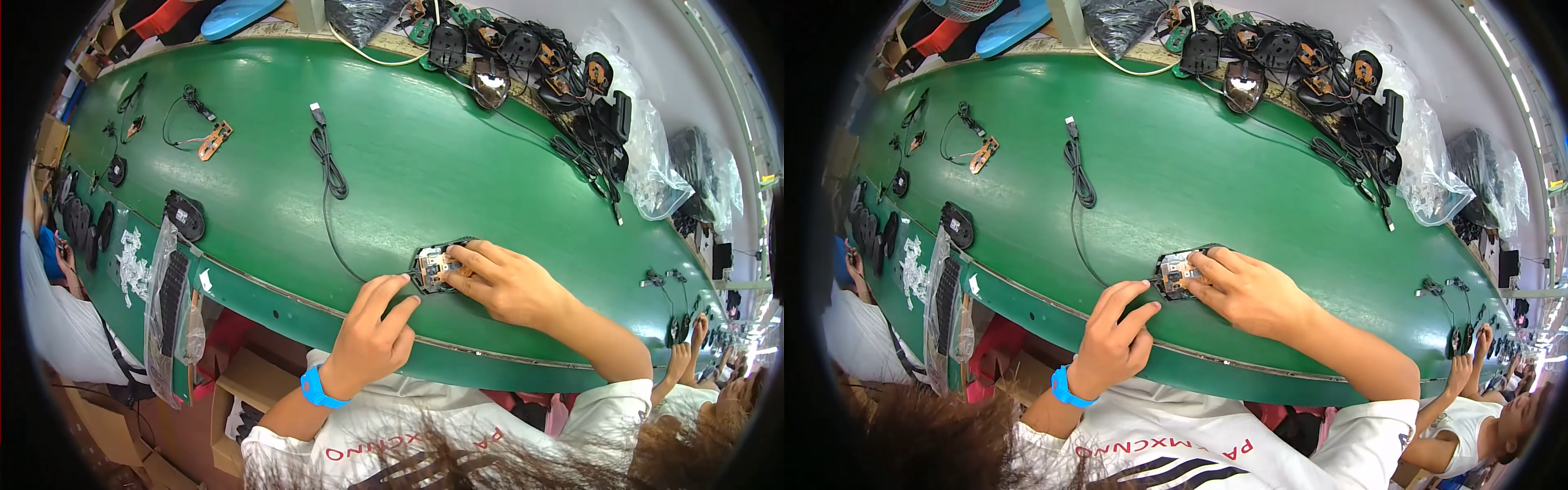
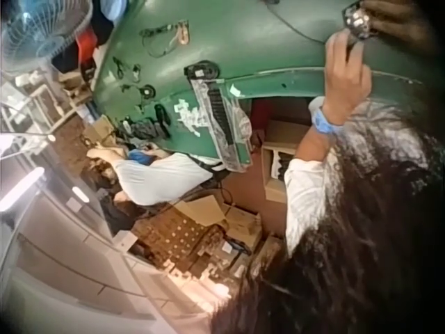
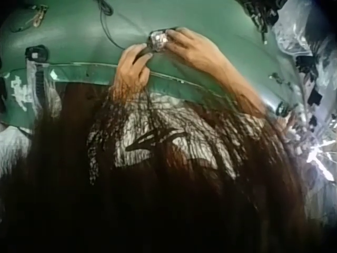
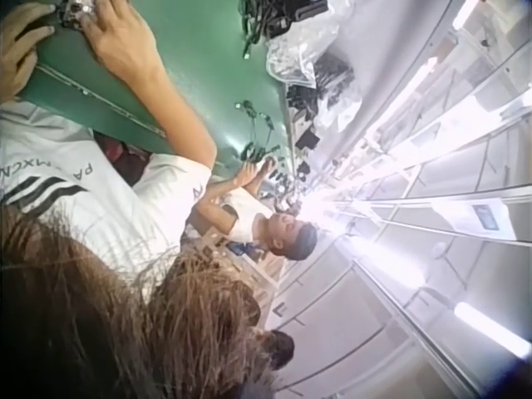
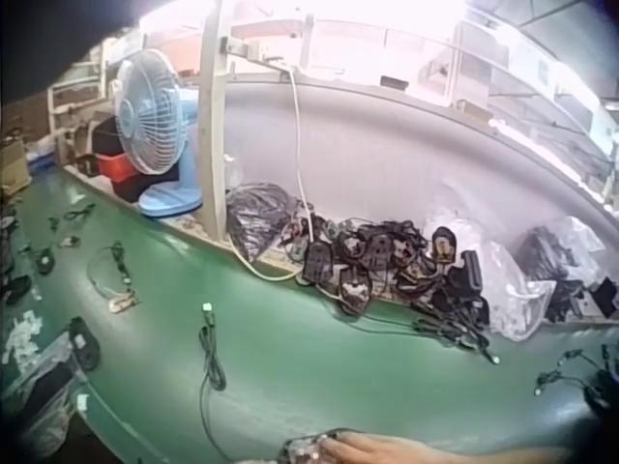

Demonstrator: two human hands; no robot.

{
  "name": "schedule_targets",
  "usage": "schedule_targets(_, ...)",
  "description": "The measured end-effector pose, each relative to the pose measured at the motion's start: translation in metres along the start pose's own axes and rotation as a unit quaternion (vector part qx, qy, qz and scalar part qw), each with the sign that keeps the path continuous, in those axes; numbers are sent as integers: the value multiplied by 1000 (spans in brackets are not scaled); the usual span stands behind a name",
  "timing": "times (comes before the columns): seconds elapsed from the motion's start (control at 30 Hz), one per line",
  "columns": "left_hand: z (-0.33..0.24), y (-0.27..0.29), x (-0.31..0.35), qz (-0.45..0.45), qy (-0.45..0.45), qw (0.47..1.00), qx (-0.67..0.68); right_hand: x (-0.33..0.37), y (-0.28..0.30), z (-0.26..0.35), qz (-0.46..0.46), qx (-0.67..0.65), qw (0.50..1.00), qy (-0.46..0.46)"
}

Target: Assemble internal components including PCB and scroll wheels into computer mouse shells.

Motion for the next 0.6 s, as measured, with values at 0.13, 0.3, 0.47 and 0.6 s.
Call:
schedule_targets(0.13,-5,5,-9,-3,-15,1000,-3,3,-1,-3,-14,-58,998,-30)
schedule_targets(0.3,-14,-5,-34,66,-74,993,-65,12,1,-3,-35,-98,992,-66)
schedule_targets(0.47,-13,-25,-41,155,-97,980,-83,20,-5,-6,-71,-114,988,-82)
schedule_targets(0.6,-13,-32,-42,180,-100,971,-125,39,-7,-6,-120,-139,978,-103)
Point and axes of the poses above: each hand's wrist, its own x-axis away from the middle knuckle, its own y-axis out of the back of the hand, z = x × y, the point moved 10 cm from there along -x, towards the middle knuckle, and after that the axes turned 5 degrees about -y, right-handed, at the moved point
